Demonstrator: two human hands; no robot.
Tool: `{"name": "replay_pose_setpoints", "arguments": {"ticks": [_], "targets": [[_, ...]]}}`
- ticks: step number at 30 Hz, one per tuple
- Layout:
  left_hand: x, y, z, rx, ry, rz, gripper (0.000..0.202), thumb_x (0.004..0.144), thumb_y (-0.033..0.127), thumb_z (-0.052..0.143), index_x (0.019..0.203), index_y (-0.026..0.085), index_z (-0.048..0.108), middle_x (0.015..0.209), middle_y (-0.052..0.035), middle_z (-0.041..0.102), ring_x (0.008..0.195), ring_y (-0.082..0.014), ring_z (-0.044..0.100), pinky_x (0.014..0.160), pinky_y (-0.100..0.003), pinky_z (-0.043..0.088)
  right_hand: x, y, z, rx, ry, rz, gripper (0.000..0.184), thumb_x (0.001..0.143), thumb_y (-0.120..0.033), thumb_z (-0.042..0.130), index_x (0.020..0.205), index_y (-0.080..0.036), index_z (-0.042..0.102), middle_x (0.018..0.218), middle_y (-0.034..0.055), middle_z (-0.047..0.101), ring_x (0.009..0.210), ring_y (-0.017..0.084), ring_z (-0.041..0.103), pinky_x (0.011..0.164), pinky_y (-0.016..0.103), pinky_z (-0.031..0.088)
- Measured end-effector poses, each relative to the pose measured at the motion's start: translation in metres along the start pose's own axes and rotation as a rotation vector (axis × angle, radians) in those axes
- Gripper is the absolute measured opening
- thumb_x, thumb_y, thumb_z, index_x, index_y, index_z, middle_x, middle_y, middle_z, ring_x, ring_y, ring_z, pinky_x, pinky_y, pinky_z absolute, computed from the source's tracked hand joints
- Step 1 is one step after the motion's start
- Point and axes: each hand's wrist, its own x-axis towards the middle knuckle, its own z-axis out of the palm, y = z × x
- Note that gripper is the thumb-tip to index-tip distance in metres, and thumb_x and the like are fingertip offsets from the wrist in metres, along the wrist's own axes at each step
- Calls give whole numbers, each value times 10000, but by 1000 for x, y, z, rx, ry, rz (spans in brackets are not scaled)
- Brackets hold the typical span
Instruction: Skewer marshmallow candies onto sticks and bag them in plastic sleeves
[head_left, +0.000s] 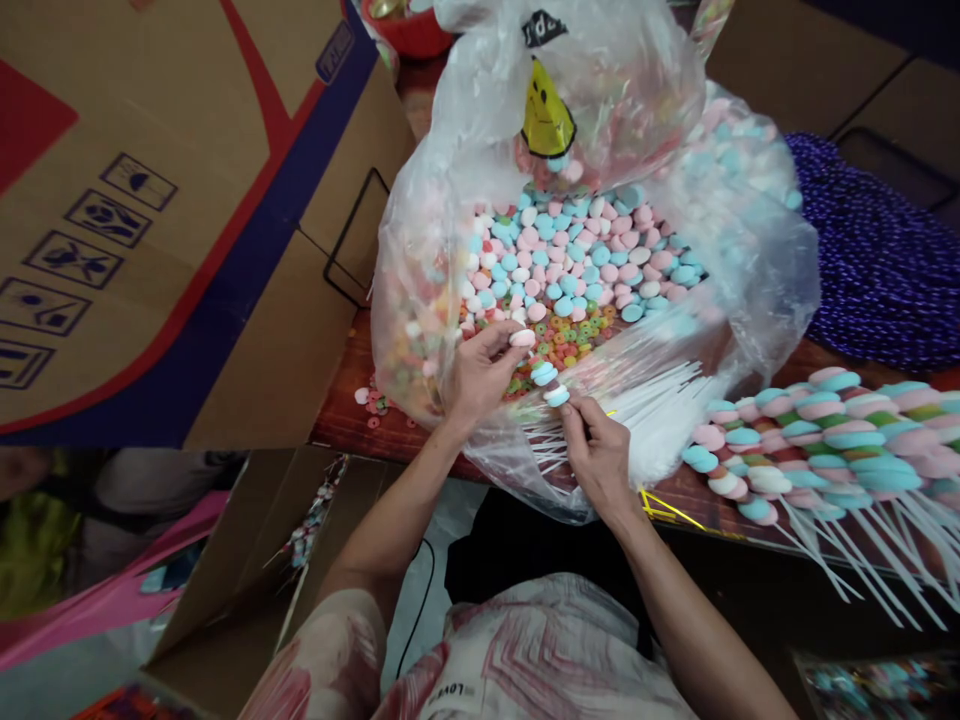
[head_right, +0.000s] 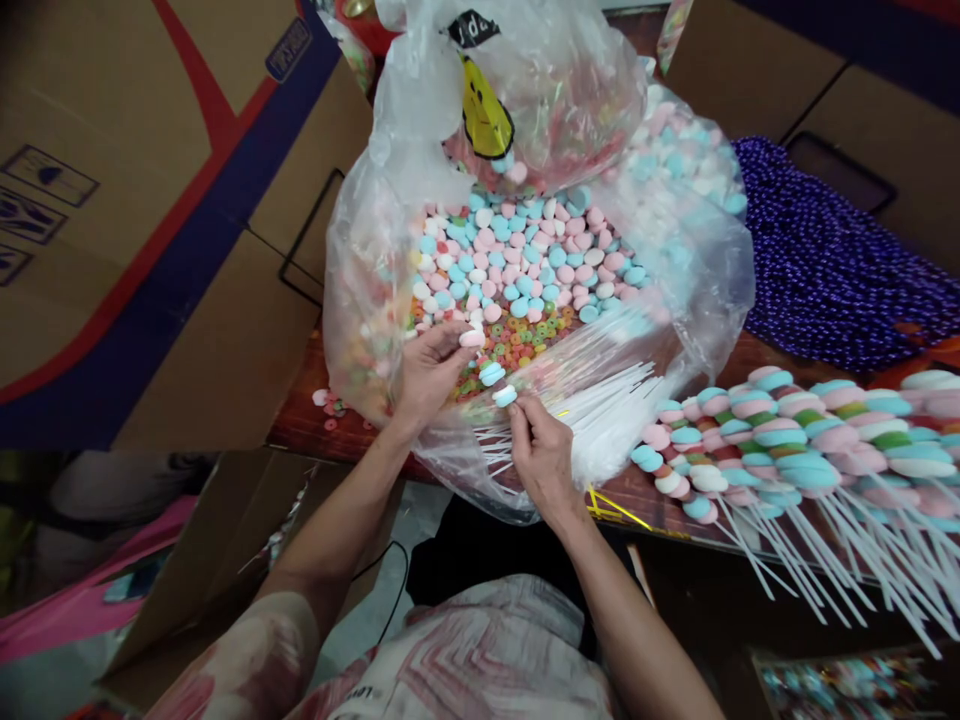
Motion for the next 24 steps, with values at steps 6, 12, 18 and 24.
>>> {"name": "replay_pose_setpoints", "arguments": {"ticks": [6, 12, 18, 24], "targets": [[-4, -4, 0, 53, -22, 0, 258, 798, 220, 699, 1048, 176, 745, 958, -40, 771, 869, -154, 732, 832, -277, 593, 1, 0, 1, -18, 7, 7, 216, 967, -293, 507, 807, -203, 622, 672, -31, 549, 588, 103, 485, 589, 215, 394], [-9, -4, -3, 270, -48, 118, 286, 872, 222, 654, 1141, 217, 752, 1088, -49, 767, 937, -153, 733, 839, -255, 586, 1, 1, 1, -36, 12, 22, 232, 968, -310, 512, 785, -204, 607, 634, -42, 505, 556, 100, 431, 563, 217, 369], [-15, 15, -2, 490, -110, 264, 271, 911, 136, 601, 1123, 224, 745, 1079, -49, 773, 976, -153, 724, 877, -264, 567, 1, 2, 2, -66, 30, 7, 251, 964, -297, 501, 737, -213, 566, 590, -55, 432, 523, 96, 388, 529, 222, 335], [-21, 21, 1, 601, -123, 312, 300, 937, 101, 546, 1158, 198, 723, 1089, -63, 768, 1002, -150, 719, 899, -252, 554, 1, 1, 2, -76, 35, -14, 249, 957, -272, 499, 717, -216, 533, 581, -63, 394, 501, 93, 374, 523, 232, 315]]}}
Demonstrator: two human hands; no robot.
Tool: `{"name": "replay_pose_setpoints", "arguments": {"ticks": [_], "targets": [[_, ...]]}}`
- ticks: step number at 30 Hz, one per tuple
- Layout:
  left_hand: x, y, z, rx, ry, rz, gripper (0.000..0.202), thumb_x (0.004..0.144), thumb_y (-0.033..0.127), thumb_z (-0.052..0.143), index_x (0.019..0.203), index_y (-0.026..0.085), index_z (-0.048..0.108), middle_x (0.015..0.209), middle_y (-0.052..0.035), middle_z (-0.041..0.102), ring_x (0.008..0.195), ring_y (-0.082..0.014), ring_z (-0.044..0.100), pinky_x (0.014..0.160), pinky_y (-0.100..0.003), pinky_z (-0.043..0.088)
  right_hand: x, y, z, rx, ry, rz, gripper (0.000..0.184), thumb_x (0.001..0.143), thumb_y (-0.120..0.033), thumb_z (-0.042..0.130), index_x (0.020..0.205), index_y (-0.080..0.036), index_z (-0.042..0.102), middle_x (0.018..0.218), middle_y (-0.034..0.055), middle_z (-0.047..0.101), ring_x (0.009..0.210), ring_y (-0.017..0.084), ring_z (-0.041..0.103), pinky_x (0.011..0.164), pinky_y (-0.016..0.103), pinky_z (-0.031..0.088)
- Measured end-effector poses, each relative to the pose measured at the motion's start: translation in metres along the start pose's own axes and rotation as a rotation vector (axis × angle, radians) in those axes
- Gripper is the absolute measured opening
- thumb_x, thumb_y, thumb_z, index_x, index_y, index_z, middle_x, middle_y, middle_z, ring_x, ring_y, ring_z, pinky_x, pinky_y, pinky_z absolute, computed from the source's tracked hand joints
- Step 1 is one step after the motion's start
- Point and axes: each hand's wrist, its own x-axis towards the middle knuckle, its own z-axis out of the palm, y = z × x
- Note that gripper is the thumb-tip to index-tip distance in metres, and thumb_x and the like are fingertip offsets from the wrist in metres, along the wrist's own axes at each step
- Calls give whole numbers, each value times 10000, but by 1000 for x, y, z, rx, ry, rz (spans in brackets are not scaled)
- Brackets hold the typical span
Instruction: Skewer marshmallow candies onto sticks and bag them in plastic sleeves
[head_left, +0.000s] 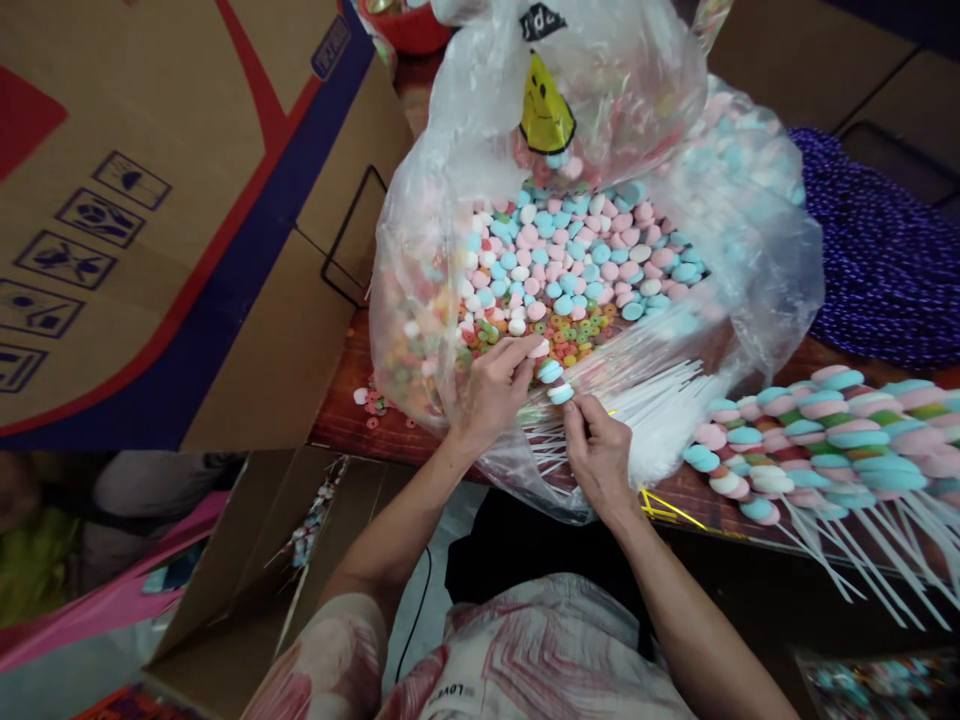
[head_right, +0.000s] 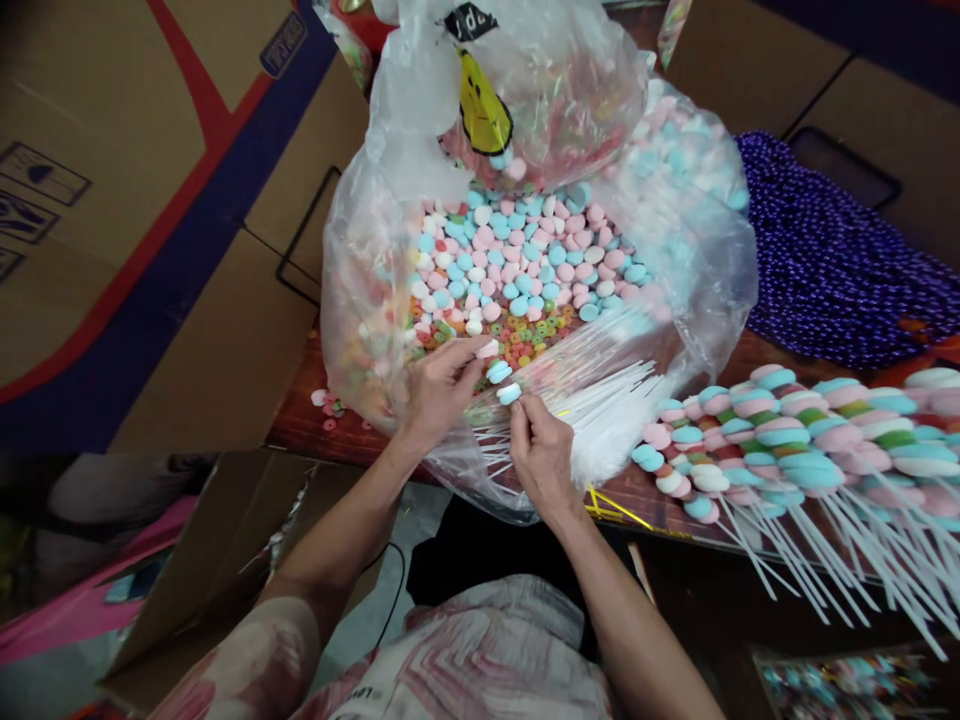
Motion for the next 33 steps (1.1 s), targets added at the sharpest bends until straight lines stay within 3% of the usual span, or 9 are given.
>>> {"name": "replay_pose_setpoints", "arguments": {"ticks": [8, 21, 29, 33], "targets": [[-8, 4, 8, 21, -1, 40, 356, 940, 53, 477, 1178, 187, 706, 1132, -84, 755, 1070, -159, 708, 950, -266, 543, -1, 0, 2, -8, 15, -14, 238, 961, -245, 486, 725, -220, 513, 588, -66, 397, 517, 92, 377, 538, 231, 313], [-10, -10, 23, -239, 45, 4, 302, 944, 108, 508, 1116, 177, 747, 1081, -71, 778, 980, -149, 730, 886, -252, 563, -1, 2, 4, -66, 24, -41, 228, 961, -233, 471, 734, -220, 492, 585, -75, 385, 498, 84, 378, 532, 218, 309], [-10, -11, 26, -292, -21, -48, 358, 886, 67, 506, 1110, 179, 762, 1057, -59, 788, 952, -155, 739, 872, -262, 576, 2, 2, 6, -80, 44, -52, 266, 951, -212, 454, 687, -229, 418, 573, -80, 334, 490, 84, 333, 522, 230, 268], [-13, -10, 20, -360, -58, -88, 311, 917, 151, 535, 1126, 181, 763, 1117, -67, 785, 1027, -182, 736, 953, -307, 575, -1, 1, 8, -33, 43, -21, 270, 963, -232, 432, 693, -231, 417, 589, -67, 370, 520, 95, 357, 543, 231, 292]]}}
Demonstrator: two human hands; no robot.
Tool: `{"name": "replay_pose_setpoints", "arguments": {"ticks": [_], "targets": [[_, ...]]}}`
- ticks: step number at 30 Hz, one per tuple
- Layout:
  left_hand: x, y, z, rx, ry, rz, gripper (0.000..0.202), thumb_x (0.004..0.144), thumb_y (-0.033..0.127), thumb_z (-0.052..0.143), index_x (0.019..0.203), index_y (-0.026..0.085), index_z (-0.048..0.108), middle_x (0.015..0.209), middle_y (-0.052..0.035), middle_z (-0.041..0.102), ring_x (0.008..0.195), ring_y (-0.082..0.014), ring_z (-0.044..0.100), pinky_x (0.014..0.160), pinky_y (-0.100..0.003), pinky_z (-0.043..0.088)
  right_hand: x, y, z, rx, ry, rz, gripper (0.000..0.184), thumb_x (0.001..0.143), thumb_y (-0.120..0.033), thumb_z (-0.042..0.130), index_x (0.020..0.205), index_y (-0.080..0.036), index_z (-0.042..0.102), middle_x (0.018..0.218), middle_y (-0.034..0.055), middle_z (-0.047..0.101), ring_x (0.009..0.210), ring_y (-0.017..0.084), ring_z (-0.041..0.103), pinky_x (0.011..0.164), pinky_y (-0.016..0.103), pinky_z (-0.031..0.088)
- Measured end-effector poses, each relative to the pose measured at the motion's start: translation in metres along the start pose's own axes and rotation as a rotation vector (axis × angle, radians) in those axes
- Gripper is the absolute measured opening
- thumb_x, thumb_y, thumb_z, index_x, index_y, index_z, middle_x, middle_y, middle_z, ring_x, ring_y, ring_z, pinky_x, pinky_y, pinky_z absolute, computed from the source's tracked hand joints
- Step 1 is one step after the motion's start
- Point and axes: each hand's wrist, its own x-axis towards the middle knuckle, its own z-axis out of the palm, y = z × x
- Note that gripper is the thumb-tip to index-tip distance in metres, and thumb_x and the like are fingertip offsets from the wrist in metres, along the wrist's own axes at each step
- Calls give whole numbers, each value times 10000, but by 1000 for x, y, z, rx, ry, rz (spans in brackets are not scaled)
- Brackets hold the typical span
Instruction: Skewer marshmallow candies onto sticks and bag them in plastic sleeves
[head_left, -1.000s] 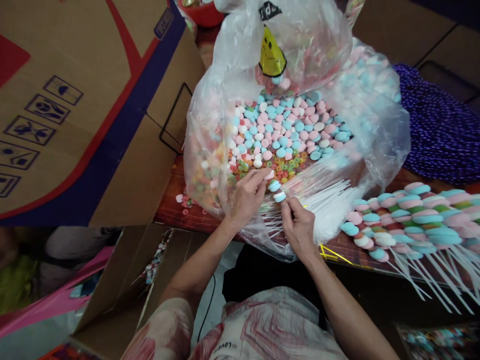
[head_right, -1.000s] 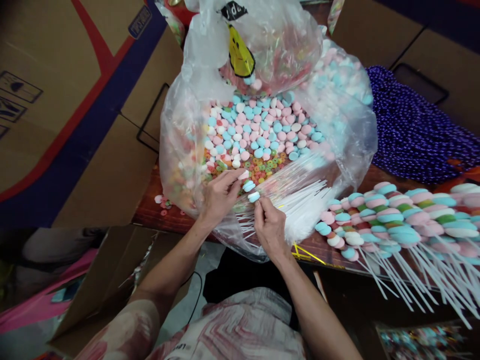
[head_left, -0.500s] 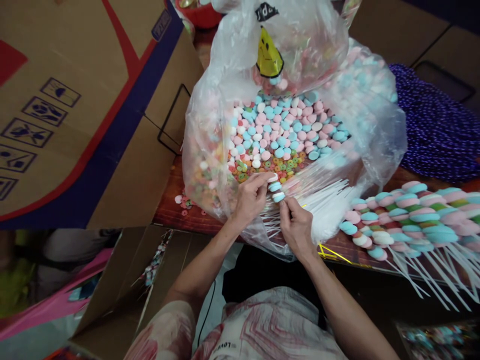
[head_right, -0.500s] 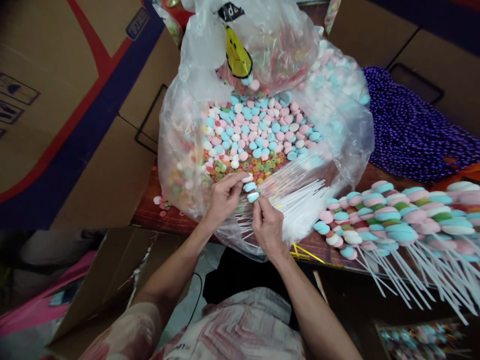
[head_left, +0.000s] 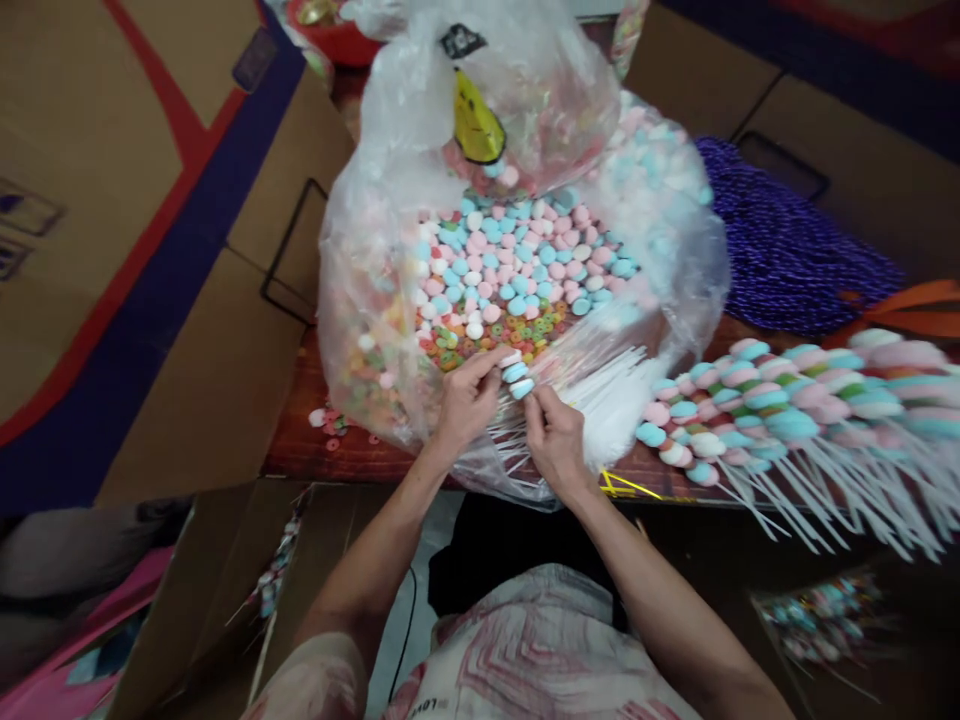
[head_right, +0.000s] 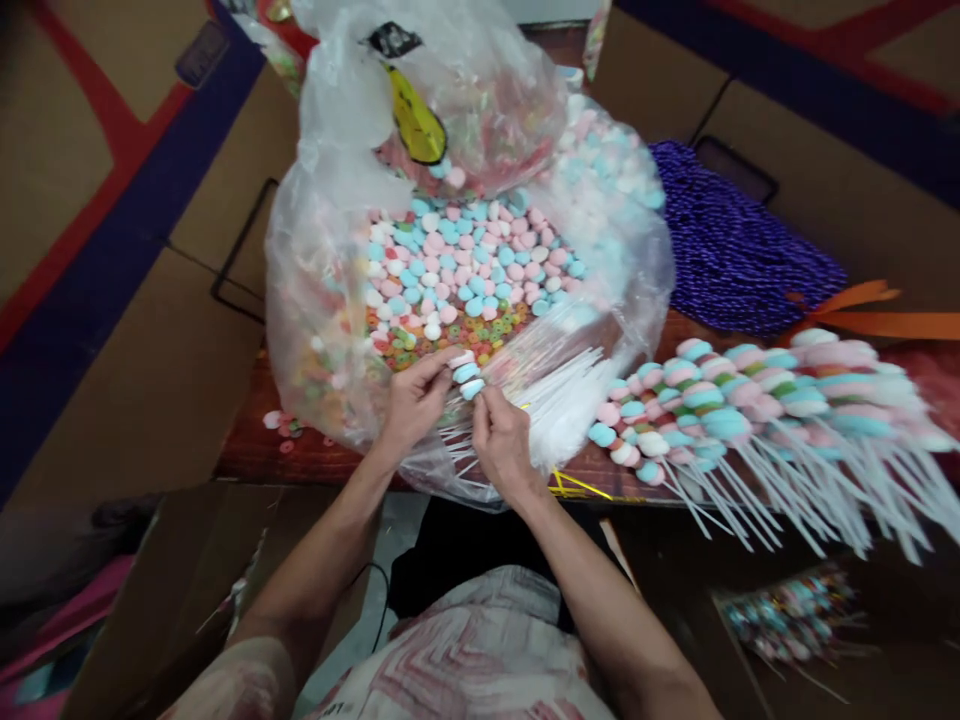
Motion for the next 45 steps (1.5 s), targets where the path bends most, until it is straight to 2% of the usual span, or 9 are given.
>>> {"name": "replay_pose_setpoints", "arguments": {"ticks": [7, 11, 14, 18, 21, 26, 31, 37, 45], "targets": [[-8, 1, -3, -82, 102, -127, 379, 971, 387, 577, 1298, 231, 687, 1277, -70, 730, 1123, -198, 708, 1031, -351, 561, -7, -1, 0, 14, -86, 11, 259, 1003, -258, 384, 769, -225, 489, 683, -15, 511, 622, 133, 483, 640, 243, 383], [-10, 1, -2, -14, 163, -70, 294, 949, 413, 621, 1141, 238, 759, 1137, -65, 770, 1045, -197, 727, 986, -356, 588, -11, -7, -11, -79, -206, -33, 245, 1016, -220, 363, 864, -211, 555, 786, 27, 597, 723, 161, 550, 705, 261, 409], [-12, 1, -1, -23, 161, -75, 292, 930, 417, 649, 1114, 222, 763, 1121, -61, 775, 1009, -208, 739, 947, -365, 611, -14, -13, -21, -131, -259, 0, 243, 1023, -200, 375, 873, -211, 566, 787, 15, 603, 727, 154, 560, 699, 253, 403], [-16, 2, 0, -54, 98, -71, 372, 924, 433, 650, 1201, 200, 732, 1183, -71, 762, 1050, -218, 736, 962, -360, 610, -16, -16, -39, -196, -203, -21, 254, 1025, -198, 400, 838, -211, 572, 750, 4, 599, 683, 143, 556, 674, 246, 400], [-16, 2, 1, -84, 71, -54, 411, 932, 418, 639, 1267, 186, 696, 1126, -75, 776, 980, -199, 754, 954, -357, 613, -16, -17, -72, -303, -78, -62, 267, 1025, -194, 408, 861, -205, 619, 781, 30, 650, 719, 149, 598, 677, 244, 417], [-13, -4, 3, -35, 40, 50, 273, 900, 362, 685, 1094, 185, 759, 992, -51, 790, 875, -180, 757, 857, -321, 624, -15, -17, -161, -658, 222, -39, 287, 1029, -195, 437, 886, -201, 686, 800, 50, 691, 754, 160, 622, 687, 257, 424], [-13, -9, 3, -24, 41, 99, 244, 897, 318, 689, 1104, 214, 762, 996, -41, 787, 875, -179, 746, 833, -316, 609, -24, -5, -221, -979, 322, 64, 273, 997, -265, 515, 803, -205, 698, 739, 56, 661, 700, 181, 555, 634, 292, 369], [-13, -10, 3, -4, 46, 117, 234, 900, 308, 682, 1093, 207, 767, 974, -44, 781, 869, -183, 733, 833, -319, 604, -28, 3, -223, -978, 392, 68, 211, 978, -289, 544, 902, -190, 713, 844, 87, 692, 807, 221, 586, 744, 337, 411], [-12, -7, 4, 4, 38, 110, 242, 914, 304, 662, 1102, 191, 764, 999, -54, 786, 877, -176, 739, 815, -306, 612, -22, -41, -200, -897, 486, -89, 159, 977, -251, 576, 1002, -194, 723, 986, 129, 701, 933, 272, 631, 858, 419, 436]]}}
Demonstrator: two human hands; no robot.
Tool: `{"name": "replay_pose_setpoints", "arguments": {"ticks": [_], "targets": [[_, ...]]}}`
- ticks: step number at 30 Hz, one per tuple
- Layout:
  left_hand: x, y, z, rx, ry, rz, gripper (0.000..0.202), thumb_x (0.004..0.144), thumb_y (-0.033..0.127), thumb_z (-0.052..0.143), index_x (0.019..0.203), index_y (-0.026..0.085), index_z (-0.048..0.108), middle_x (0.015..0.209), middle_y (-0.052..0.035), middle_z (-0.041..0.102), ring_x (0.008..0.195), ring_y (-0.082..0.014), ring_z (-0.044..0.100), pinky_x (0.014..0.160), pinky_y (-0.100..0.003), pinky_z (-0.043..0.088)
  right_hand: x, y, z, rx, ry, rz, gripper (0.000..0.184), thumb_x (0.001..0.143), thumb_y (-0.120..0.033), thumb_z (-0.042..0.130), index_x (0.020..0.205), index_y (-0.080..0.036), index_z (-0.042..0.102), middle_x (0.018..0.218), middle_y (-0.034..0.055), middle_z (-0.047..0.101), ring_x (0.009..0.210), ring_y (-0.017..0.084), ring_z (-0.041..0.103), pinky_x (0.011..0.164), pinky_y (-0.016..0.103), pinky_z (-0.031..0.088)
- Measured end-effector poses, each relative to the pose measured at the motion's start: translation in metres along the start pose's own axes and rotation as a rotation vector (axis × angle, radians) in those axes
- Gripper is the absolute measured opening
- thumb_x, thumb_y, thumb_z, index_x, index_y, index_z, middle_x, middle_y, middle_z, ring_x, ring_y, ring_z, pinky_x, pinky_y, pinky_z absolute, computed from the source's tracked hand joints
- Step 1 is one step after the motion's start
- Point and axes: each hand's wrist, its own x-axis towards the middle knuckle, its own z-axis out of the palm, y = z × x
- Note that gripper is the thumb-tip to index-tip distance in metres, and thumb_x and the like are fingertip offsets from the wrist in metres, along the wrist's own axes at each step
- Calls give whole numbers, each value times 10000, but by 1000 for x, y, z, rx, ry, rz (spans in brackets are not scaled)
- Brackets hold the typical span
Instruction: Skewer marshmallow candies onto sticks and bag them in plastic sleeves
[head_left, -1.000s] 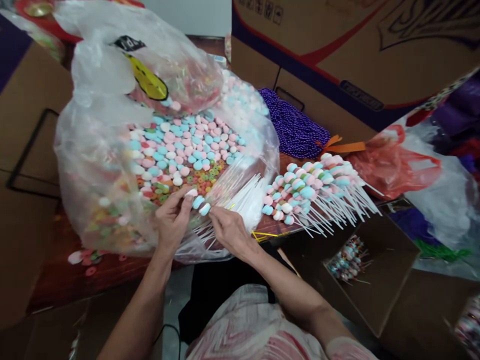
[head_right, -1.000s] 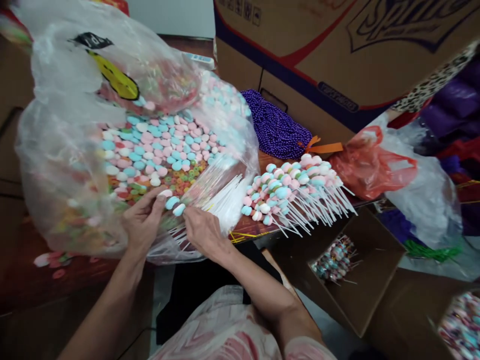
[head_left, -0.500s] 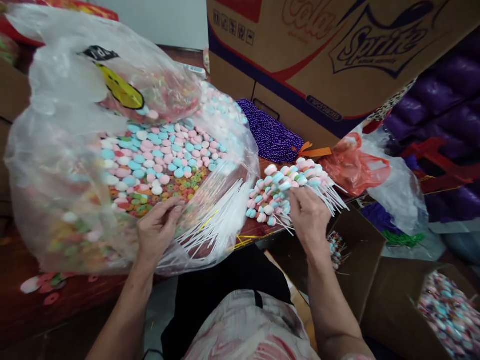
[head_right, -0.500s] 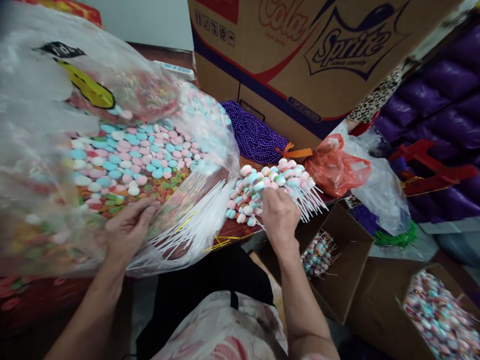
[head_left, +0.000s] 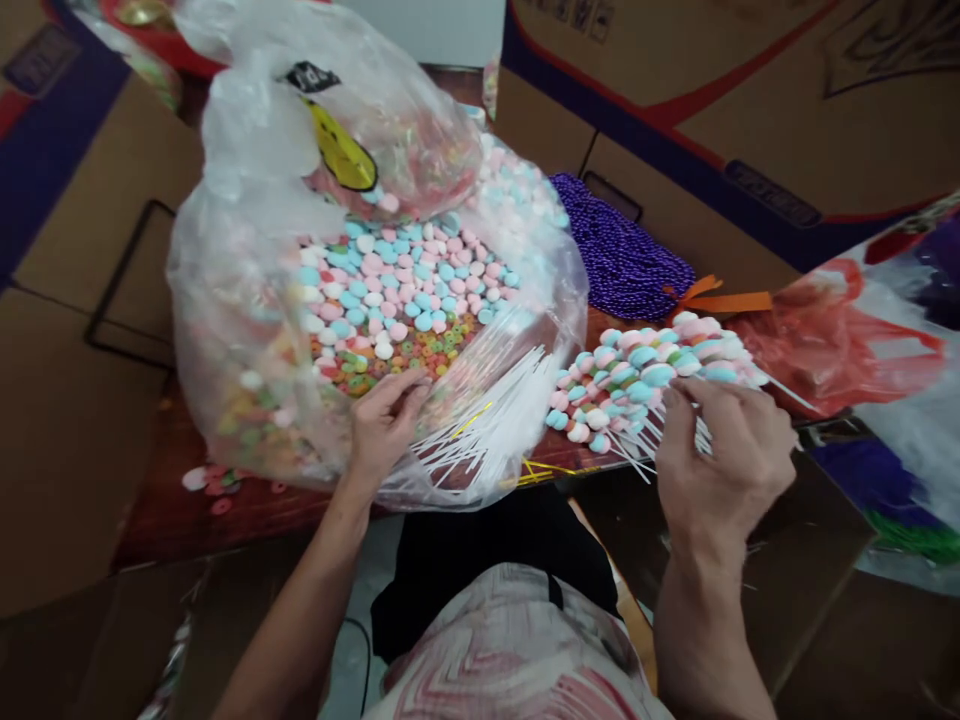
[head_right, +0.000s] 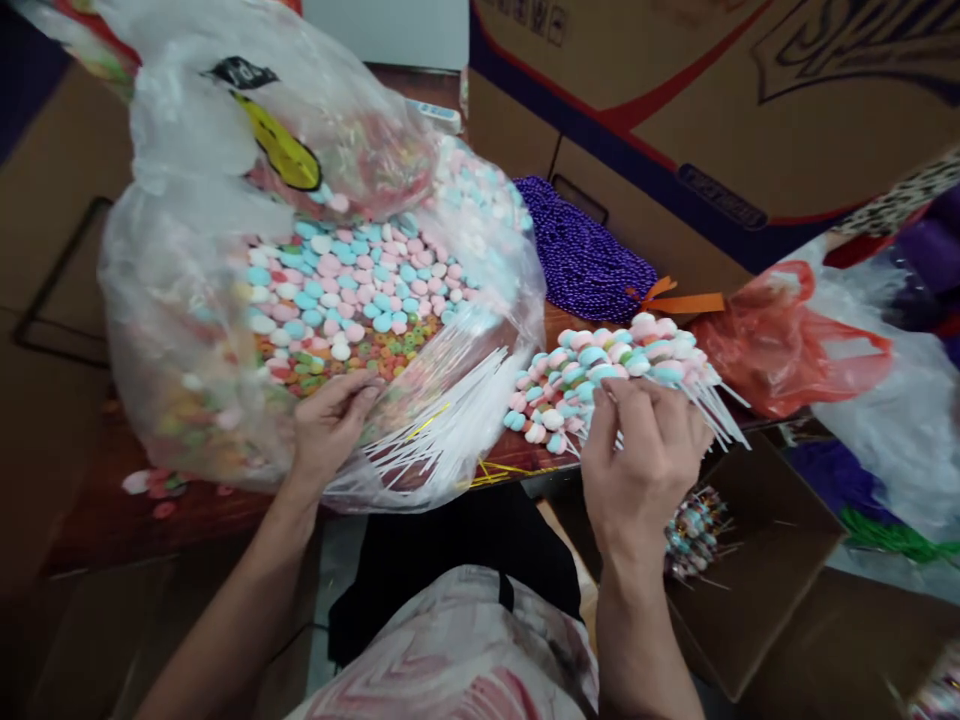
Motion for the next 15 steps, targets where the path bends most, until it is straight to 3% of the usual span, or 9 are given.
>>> {"name": "replay_pose_setpoints", "arguments": {"ticks": [3, 6, 10, 12, 15], "targets": [[2, 3, 0, 37, 1, 6, 240, 920, 312, 650, 1091, 187, 764, 994, -53, 789, 877, -171, 736, 827, -309, 612, -16, -27, 18, 238, -214, -134, 143, 987, -196, 553, 992, -207, 696, 920, 88, 712, 872, 217, 656, 808, 345, 476], [4, 5, -1, 53, 0, 12, 231, 926, 317, 644, 1081, 193, 761, 991, -47, 790, 881, -175, 736, 831, -324, 616, -37, -48, 54, 275, -454, -174, 170, 1000, -205, 523, 931, -199, 678, 823, 61, 691, 755, 187, 636, 687, 299, 454], [4, 5, -1, -8, -3, 33, 208, 933, 298, 652, 1084, 207, 762, 991, -44, 786, 901, -180, 740, 836, -331, 617, -53, -66, 101, 160, -551, -229, 208, 974, -139, 505, 1060, -202, 683, 880, 72, 663, 777, 198, 616, 620, 291, 413], [4, 3, 1, -17, 5, 29, 221, 945, 313, 638, 1090, 199, 760, 996, -52, 785, 900, -182, 747, 829, -329, 623, -56, -73, 114, 167, -566, -266, 293, 956, -82, 479, 1106, -230, 683, 897, 68, 643, 767, 191, 589, 629, 288, 402], [5, 3, 2, -32, 26, -30, 254, 953, 331, 614, 1091, 169, 754, 1008, -72, 784, 832, -175, 759, 773, -316, 633, -57, -79, 124, 162, -568, -290, 287, 938, -47, 480, 1027, -217, 694, 889, 75, 624, 764, 190, 552, 653, 290, 391]]}}
